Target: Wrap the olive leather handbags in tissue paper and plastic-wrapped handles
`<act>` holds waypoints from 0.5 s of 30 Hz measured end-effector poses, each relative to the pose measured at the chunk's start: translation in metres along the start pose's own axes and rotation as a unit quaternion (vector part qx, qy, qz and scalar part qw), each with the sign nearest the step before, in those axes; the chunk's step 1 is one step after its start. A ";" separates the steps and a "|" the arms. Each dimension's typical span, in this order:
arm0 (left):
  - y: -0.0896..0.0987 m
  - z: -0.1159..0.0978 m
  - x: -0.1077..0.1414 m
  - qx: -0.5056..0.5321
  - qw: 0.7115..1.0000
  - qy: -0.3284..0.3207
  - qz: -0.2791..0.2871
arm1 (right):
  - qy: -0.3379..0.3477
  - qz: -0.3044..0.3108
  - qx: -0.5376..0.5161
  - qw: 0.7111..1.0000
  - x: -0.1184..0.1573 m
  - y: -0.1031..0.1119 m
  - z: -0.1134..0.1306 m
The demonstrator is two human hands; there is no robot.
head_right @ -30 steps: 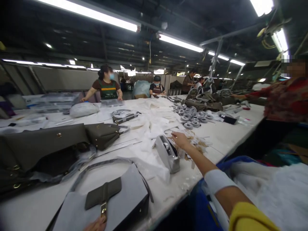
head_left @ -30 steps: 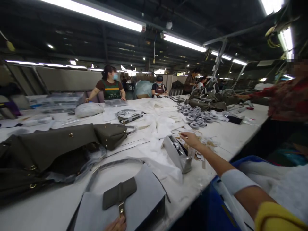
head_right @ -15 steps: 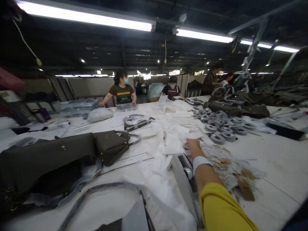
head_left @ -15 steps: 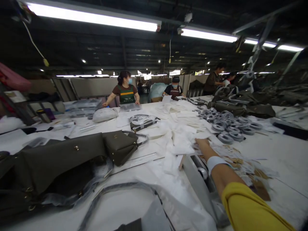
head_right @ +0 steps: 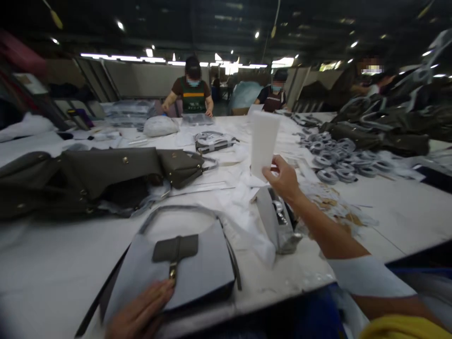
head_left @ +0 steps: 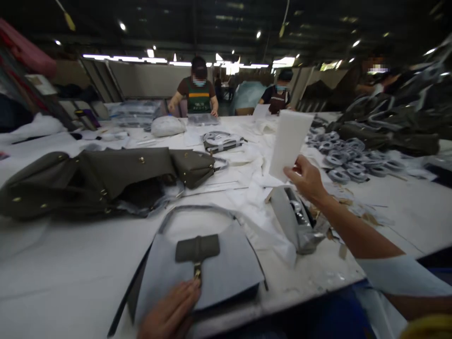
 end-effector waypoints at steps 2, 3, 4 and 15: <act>0.000 0.000 0.004 0.020 1.000 -0.012 0.005 | 0.090 0.136 -0.017 0.987 0.032 -0.030 0.074; -0.002 0.003 0.006 0.026 0.999 0.002 0.022 | 0.133 0.193 -0.018 0.972 0.051 -0.043 0.109; -0.004 0.005 0.008 0.033 0.999 0.009 0.033 | 0.183 0.244 -0.028 0.952 0.071 -0.056 0.141; -0.007 0.007 0.017 0.041 0.997 0.044 0.049 | 0.305 0.399 0.151 0.851 0.186 -0.140 0.233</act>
Point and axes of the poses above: each hand's wrist, its own x-axis away from the middle knuckle, its own y-axis out of the back of the hand, z = x × y, the point moved 6 cm from there along -x, towards the middle knuckle, and after that the axes turned 12 degrees about y, right-handed, at the moved point
